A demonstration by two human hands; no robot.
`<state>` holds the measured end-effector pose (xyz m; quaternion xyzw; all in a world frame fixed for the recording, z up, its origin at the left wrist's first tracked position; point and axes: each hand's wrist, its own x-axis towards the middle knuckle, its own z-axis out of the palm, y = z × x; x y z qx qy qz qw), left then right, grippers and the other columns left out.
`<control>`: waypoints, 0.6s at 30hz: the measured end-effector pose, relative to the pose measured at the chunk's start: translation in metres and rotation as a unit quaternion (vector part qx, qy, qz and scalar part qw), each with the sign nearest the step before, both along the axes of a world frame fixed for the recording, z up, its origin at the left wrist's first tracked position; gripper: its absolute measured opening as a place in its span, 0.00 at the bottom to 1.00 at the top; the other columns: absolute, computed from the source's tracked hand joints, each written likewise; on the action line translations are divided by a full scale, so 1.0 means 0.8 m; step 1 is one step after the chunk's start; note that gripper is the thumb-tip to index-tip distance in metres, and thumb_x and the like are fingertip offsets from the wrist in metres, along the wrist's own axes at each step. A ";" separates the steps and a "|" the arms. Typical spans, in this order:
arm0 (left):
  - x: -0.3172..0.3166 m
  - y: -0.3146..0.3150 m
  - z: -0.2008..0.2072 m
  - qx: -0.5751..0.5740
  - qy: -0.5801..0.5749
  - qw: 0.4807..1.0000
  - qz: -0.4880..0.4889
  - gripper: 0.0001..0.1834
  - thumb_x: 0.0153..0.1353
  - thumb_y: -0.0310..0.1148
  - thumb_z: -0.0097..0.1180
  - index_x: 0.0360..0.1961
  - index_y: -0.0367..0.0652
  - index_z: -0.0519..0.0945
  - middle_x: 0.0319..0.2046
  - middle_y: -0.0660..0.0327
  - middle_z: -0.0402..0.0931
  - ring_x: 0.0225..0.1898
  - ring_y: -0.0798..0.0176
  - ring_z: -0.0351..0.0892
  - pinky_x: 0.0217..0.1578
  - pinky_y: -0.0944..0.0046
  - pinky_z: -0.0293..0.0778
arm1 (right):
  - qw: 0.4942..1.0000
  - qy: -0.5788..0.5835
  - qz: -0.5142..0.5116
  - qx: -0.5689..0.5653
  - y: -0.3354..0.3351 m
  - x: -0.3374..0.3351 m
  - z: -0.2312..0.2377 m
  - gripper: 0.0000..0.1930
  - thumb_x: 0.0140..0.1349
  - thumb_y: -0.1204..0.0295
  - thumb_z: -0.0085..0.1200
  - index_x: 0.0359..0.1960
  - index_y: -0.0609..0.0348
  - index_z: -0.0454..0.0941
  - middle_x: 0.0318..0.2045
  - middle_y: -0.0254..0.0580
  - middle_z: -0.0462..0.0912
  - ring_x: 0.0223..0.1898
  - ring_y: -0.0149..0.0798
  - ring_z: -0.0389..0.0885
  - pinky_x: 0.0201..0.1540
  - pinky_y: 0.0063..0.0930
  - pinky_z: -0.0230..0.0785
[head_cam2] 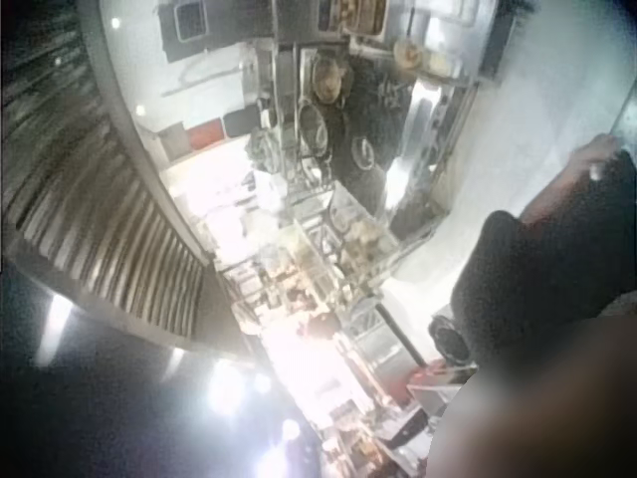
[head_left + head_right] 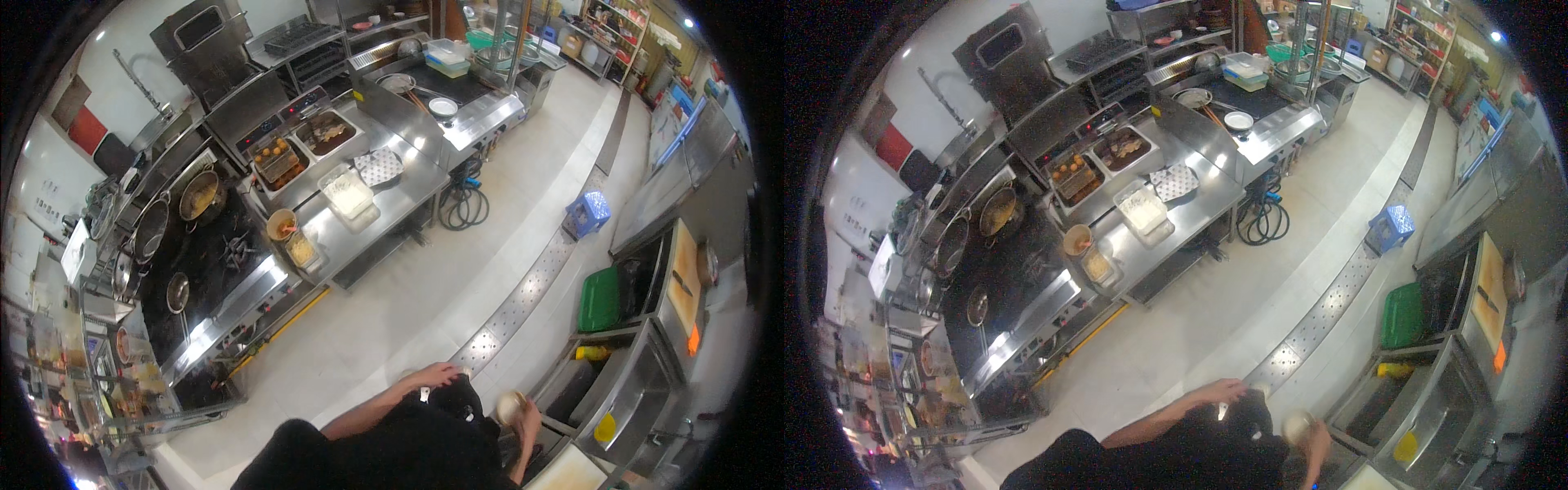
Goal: The person assembles a dish by placing fried items into a bowl, then adds shredded cabbage, seaweed, and fried onions from containers. The person uses chopsticks to transfer items and arranges them in the bowl.
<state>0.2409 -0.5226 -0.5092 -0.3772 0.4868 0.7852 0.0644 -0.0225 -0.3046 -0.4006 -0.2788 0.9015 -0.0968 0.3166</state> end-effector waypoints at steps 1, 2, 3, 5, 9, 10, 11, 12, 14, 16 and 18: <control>-0.015 -0.012 0.003 -0.061 0.022 0.997 0.038 0.31 0.76 0.55 0.52 0.68 0.43 0.75 0.57 0.55 0.82 0.54 0.56 0.83 0.54 0.55 0.79 | 0.996 0.024 0.060 -0.057 -0.053 0.012 -0.030 0.20 0.61 0.70 0.57 0.55 0.60 0.82 0.47 0.60 0.87 0.51 0.56 0.86 0.52 0.45 0.76; -0.032 -0.014 -0.005 -0.121 0.041 0.988 0.081 0.31 0.77 0.54 0.51 0.69 0.41 0.74 0.58 0.55 0.81 0.54 0.57 0.82 0.55 0.56 0.78 | 0.978 -0.034 0.124 -0.163 -0.133 0.037 0.003 0.19 0.63 0.70 0.56 0.55 0.60 0.82 0.43 0.59 0.87 0.49 0.58 0.87 0.50 0.46 0.77; -0.042 -0.041 0.020 -0.132 0.075 0.978 0.141 0.30 0.77 0.51 0.52 0.68 0.38 0.73 0.57 0.56 0.81 0.55 0.60 0.81 0.57 0.57 0.77 | 0.970 -0.018 0.174 -0.169 -0.202 0.055 0.020 0.19 0.63 0.70 0.57 0.56 0.60 0.82 0.42 0.60 0.87 0.46 0.58 0.88 0.48 0.45 0.77; -0.043 -0.106 0.051 -0.139 0.114 0.952 0.246 0.28 0.76 0.45 0.55 0.66 0.35 0.74 0.57 0.57 0.81 0.55 0.63 0.80 0.58 0.60 0.76 | 0.940 -0.019 0.254 -0.225 -0.318 0.064 0.030 0.20 0.64 0.71 0.59 0.57 0.60 0.82 0.40 0.58 0.88 0.39 0.54 0.89 0.44 0.41 0.79; 0.021 -0.248 0.050 -0.101 0.117 0.914 0.374 0.24 0.75 0.42 0.58 0.64 0.39 0.76 0.54 0.59 0.81 0.52 0.65 0.81 0.54 0.62 0.79 | 0.906 -0.246 0.299 -0.169 -0.531 0.041 0.061 0.20 0.68 0.63 0.62 0.60 0.53 0.83 0.36 0.55 0.88 0.36 0.51 0.88 0.42 0.40 0.79; 0.035 -0.279 0.049 -0.121 0.102 0.899 0.409 0.23 0.74 0.42 0.58 0.63 0.40 0.77 0.55 0.59 0.81 0.52 0.66 0.81 0.53 0.62 0.79 | 0.882 -0.215 0.350 -0.229 -0.585 0.020 0.039 0.21 0.71 0.60 0.61 0.63 0.51 0.81 0.33 0.55 0.88 0.31 0.46 0.87 0.39 0.37 0.78; 0.050 -0.298 0.048 -0.106 0.072 0.875 0.467 0.22 0.75 0.40 0.56 0.63 0.38 0.77 0.54 0.58 0.82 0.52 0.65 0.82 0.53 0.61 0.80 | 0.869 -0.211 0.369 -0.252 -0.643 0.005 0.035 0.20 0.71 0.62 0.60 0.62 0.49 0.82 0.35 0.53 0.88 0.32 0.47 0.86 0.39 0.38 0.78; 0.059 -0.324 0.044 -0.093 0.050 0.846 0.522 0.22 0.76 0.38 0.54 0.63 0.36 0.77 0.53 0.58 0.83 0.51 0.64 0.83 0.52 0.60 0.81 | 0.863 -0.151 0.396 -0.276 -0.711 -0.015 0.027 0.19 0.71 0.62 0.59 0.62 0.48 0.82 0.37 0.51 0.87 0.34 0.48 0.86 0.39 0.40 0.78; 0.073 -0.365 0.036 -0.092 0.006 0.806 0.585 0.21 0.77 0.40 0.53 0.63 0.37 0.77 0.52 0.59 0.82 0.50 0.63 0.84 0.51 0.59 0.82 | 0.820 -0.052 0.451 -0.349 -0.850 -0.055 0.008 0.18 0.70 0.65 0.58 0.60 0.46 0.83 0.40 0.48 0.86 0.38 0.50 0.86 0.41 0.43 0.78; 0.077 -0.398 0.050 -0.061 -0.087 0.747 0.656 0.21 0.78 0.40 0.52 0.63 0.37 0.77 0.52 0.58 0.82 0.50 0.62 0.83 0.51 0.57 0.83 | 0.770 0.028 0.496 -0.399 -1.002 -0.073 0.031 0.18 0.66 0.70 0.57 0.58 0.48 0.83 0.44 0.46 0.85 0.41 0.50 0.85 0.42 0.44 0.79; 0.054 -0.420 0.072 -0.025 -0.121 0.683 0.720 0.21 0.78 0.41 0.51 0.63 0.38 0.77 0.53 0.57 0.81 0.51 0.61 0.83 0.50 0.56 0.83 | 0.722 0.093 0.552 -0.407 -1.141 -0.084 0.044 0.21 0.62 0.74 0.58 0.59 0.51 0.81 0.47 0.46 0.83 0.43 0.49 0.85 0.42 0.43 0.80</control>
